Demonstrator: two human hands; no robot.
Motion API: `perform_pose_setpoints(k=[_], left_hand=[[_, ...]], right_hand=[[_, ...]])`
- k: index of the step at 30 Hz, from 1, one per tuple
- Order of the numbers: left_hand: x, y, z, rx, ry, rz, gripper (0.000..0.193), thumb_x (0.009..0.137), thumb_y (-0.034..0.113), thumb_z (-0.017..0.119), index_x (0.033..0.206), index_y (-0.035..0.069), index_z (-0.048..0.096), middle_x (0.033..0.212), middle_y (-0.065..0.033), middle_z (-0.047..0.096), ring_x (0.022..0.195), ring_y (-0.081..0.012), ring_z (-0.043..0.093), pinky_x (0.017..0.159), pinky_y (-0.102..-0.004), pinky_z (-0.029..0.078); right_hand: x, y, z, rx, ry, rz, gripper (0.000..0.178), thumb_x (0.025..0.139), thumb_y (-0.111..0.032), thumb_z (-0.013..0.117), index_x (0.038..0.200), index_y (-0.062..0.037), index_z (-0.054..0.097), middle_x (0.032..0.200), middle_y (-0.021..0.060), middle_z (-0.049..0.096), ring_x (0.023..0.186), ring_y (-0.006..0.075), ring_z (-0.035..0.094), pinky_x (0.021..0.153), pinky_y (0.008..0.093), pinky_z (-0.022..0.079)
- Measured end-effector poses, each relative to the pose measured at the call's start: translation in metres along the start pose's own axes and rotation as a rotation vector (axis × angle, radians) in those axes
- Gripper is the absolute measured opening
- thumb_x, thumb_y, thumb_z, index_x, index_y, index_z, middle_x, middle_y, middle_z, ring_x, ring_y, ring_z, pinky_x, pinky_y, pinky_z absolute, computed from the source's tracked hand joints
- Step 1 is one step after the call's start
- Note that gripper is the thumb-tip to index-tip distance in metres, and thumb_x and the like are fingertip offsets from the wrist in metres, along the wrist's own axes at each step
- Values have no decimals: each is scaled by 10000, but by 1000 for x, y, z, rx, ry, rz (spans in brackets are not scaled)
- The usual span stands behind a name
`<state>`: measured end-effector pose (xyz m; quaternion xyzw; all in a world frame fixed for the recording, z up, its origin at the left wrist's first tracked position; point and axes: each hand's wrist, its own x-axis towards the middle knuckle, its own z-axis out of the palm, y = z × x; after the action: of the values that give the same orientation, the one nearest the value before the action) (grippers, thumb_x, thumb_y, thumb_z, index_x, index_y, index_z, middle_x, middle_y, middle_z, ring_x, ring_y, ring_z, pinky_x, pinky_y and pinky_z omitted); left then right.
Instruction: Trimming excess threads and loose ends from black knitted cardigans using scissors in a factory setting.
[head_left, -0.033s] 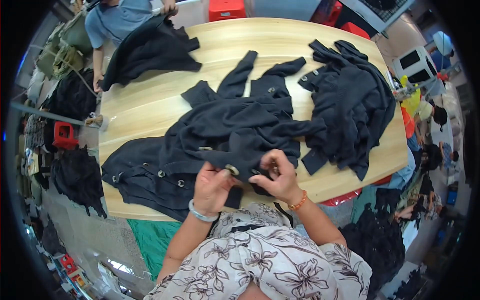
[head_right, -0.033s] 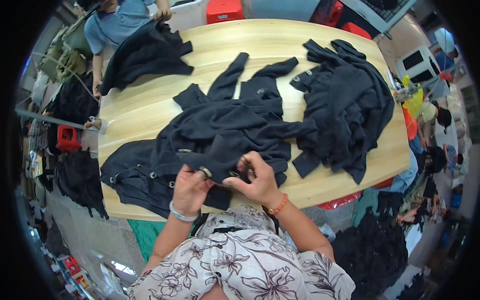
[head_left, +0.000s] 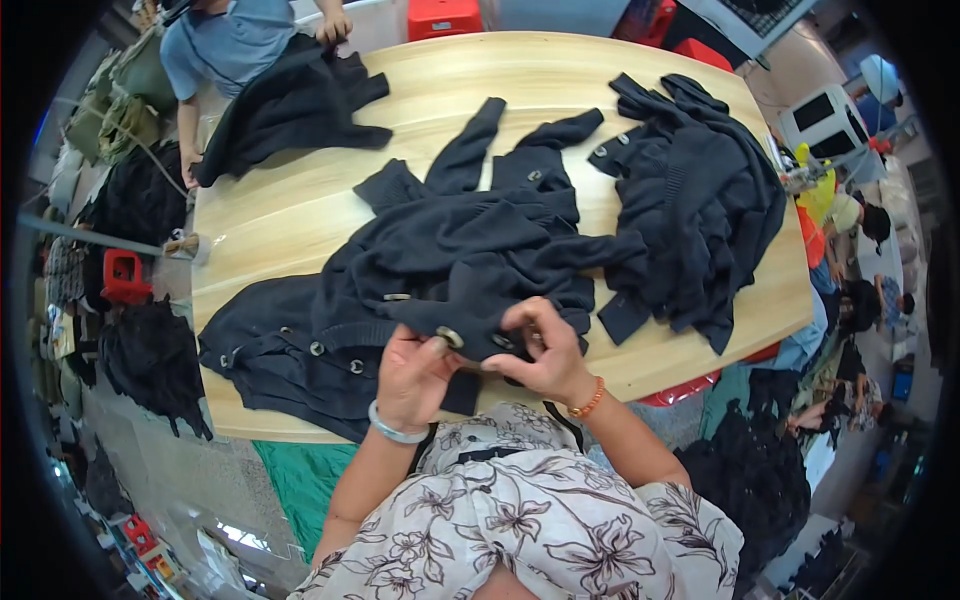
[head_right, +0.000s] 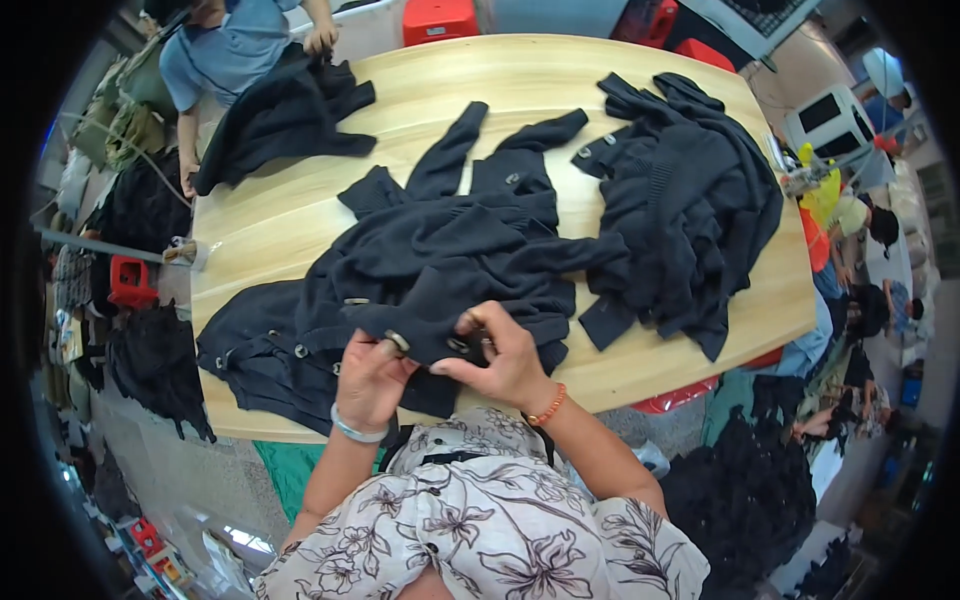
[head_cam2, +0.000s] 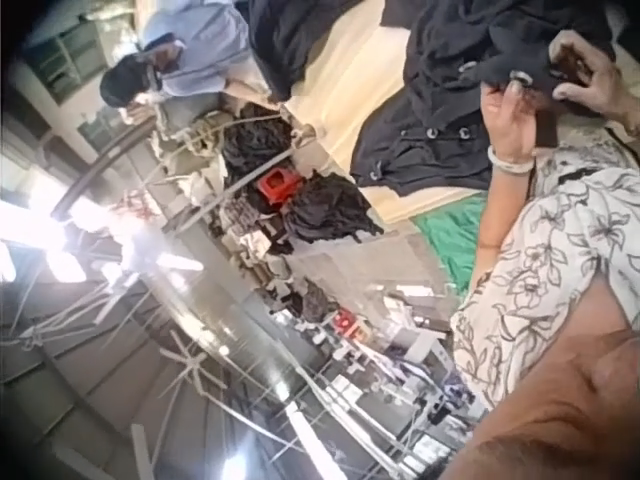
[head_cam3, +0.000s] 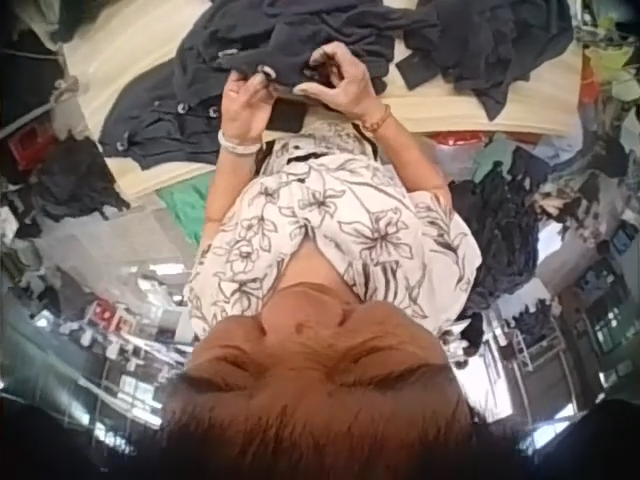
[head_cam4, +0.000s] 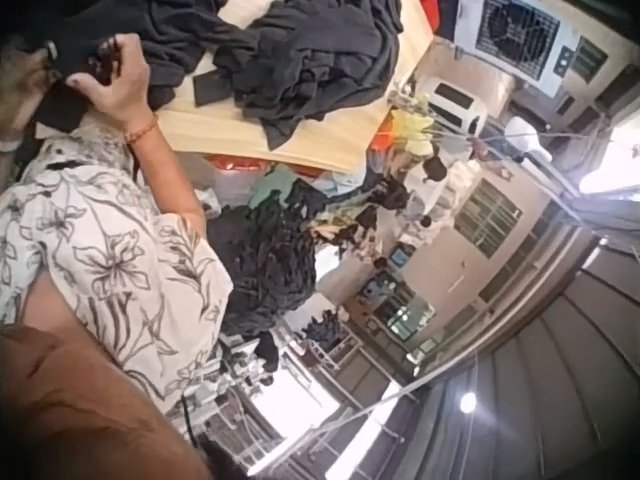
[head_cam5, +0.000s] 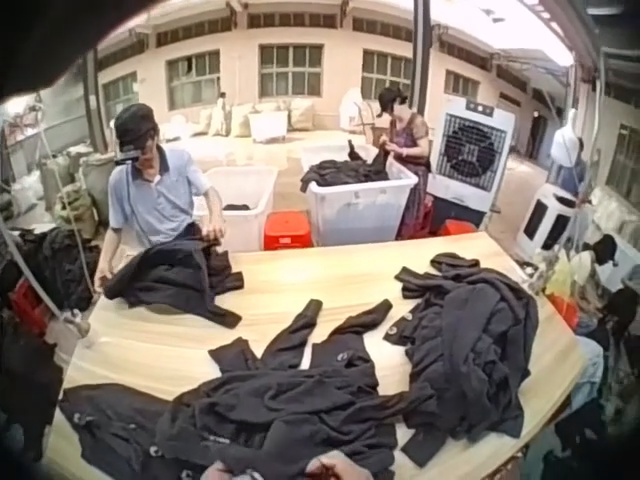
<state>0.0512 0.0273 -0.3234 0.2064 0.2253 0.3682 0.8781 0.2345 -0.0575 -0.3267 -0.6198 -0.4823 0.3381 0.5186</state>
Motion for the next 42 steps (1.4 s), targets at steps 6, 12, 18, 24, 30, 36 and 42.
perform_pose_setpoints(k=[6, 12, 18, 24, 30, 36, 42], left_hand=[[1, 23, -16, -79, 105, 118, 329, 917, 23, 612, 1233, 90, 550, 1171, -58, 634, 1035, -190, 629, 916, -378, 523], [-15, -4, -34, 18, 8, -195, 369, 980, 357, 559, 1201, 65, 600, 1146, -109, 663, 1106, -253, 622, 962, -448, 502], [-9, -21, -1, -93, 40, -272, 328, 1011, 296, 526, 1183, 40, 634, 1171, -99, 667, 1093, -236, 623, 956, -436, 500], [-8, -15, -9, -43, 19, -180, 178, 983, 152, 585, 1070, 42, 694, 1079, -67, 704, 976, -177, 661, 880, -349, 529], [-9, -10, 3, -79, 85, -201, 160, 976, 145, 596, 1039, 51, 710, 1054, -66, 712, 966, -169, 664, 872, -345, 520], [-12, -11, 16, 90, 172, -149, 176, 979, 166, 589, 1032, 56, 716, 1049, -74, 713, 967, -184, 666, 903, -375, 513], [-10, -9, 28, 181, 226, -123, 153, 965, 152, 612, 993, 41, 714, 1013, -86, 717, 961, -182, 668, 878, -378, 526]], right_hand=[[8, 20, 25, -273, 99, -207, 337, 675, 8, 753, 987, -31, 631, 893, 108, 636, 706, 260, 657, 593, 300, 514], [10, 0, 13, -402, 224, -495, 375, 582, 50, 669, 933, -80, 644, 843, 62, 612, 622, 230, 624, 544, 319, 500], [-1, -6, 9, -456, 165, -655, 420, 543, 21, 699, 941, -107, 654, 876, 38, 614, 604, 196, 599, 519, 308, 482], [-7, -15, 3, -177, 60, -250, 282, 740, -93, 811, 980, -56, 668, 870, 82, 616, 653, 218, 634, 572, 303, 516], [2, -22, 2, -115, -21, -268, 407, 758, -21, 753, 1156, -68, 681, 949, 94, 589, 710, 175, 630, 600, 269, 514], [6, -21, 10, 171, -57, -95, 327, 785, 72, 683, 1102, -4, 704, 966, 75, 584, 768, 113, 614, 676, 222, 496], [3, -22, 13, 273, 28, -27, 249, 786, 83, 698, 1014, -10, 734, 906, 42, 598, 760, 77, 564, 651, 212, 449]])
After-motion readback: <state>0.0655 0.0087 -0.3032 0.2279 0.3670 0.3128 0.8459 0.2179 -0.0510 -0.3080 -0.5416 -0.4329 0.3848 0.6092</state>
